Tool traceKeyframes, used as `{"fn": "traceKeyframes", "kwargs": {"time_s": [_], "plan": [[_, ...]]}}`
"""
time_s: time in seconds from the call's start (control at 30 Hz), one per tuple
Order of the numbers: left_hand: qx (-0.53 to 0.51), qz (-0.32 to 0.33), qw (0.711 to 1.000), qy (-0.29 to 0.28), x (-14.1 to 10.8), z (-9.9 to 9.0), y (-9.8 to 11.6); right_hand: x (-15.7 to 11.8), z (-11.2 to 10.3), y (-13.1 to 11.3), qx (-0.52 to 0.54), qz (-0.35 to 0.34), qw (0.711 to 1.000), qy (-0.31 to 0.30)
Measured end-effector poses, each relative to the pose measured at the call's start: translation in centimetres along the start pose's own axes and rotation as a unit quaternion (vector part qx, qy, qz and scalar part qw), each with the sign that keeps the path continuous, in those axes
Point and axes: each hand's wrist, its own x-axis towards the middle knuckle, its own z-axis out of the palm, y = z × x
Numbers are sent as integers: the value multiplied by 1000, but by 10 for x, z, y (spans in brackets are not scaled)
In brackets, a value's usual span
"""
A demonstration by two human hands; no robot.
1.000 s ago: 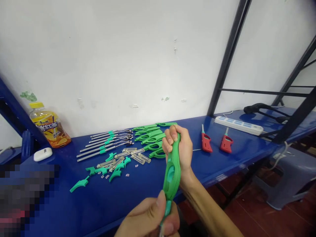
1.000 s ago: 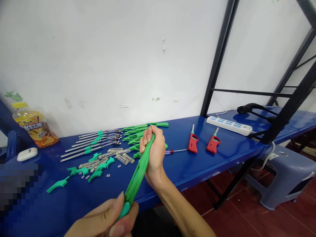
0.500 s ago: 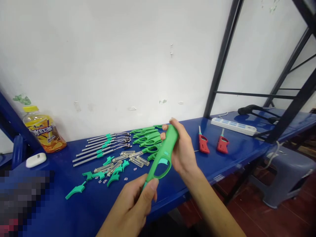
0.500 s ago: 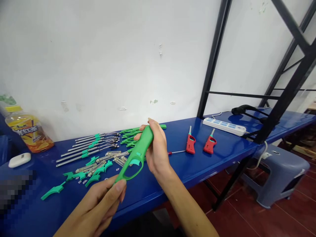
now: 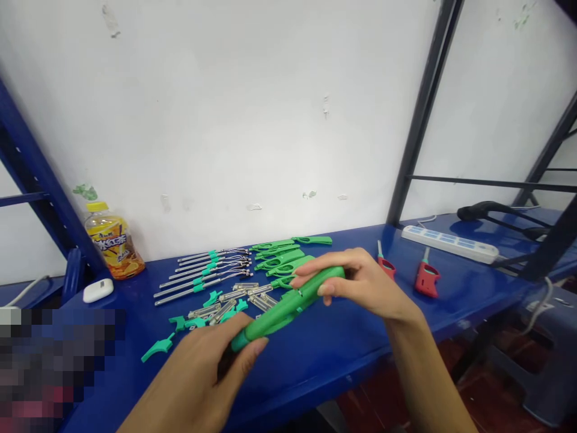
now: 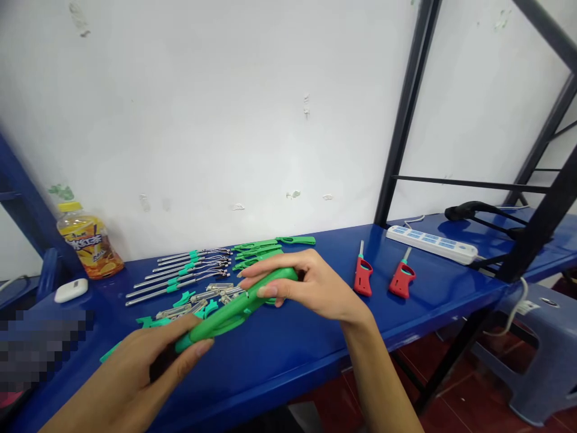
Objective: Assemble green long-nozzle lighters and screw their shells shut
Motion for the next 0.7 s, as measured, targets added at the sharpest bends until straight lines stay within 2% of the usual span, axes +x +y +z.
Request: {"fn": "traceKeyframes", "kwargs": {"time_s": [0.13,0.27,0.43,0.57,0.7], "plan": [[-17,-3,1000,-18,0,8,11,1,11,0,5,-32,999,-34],[-12,7,1000,-7,3,10,12,3,20,0,-13,-15,1000,-16],[19,21,1000,6,3,10,9,5,20,-1,-34,4,999,-17],[65,48,997,-9,1,5,4,3,21,-6,-139,-9,989,-46],[162,52,985,28,5,6,-3,-3,29,-12,-269,20,960,-77]]}}
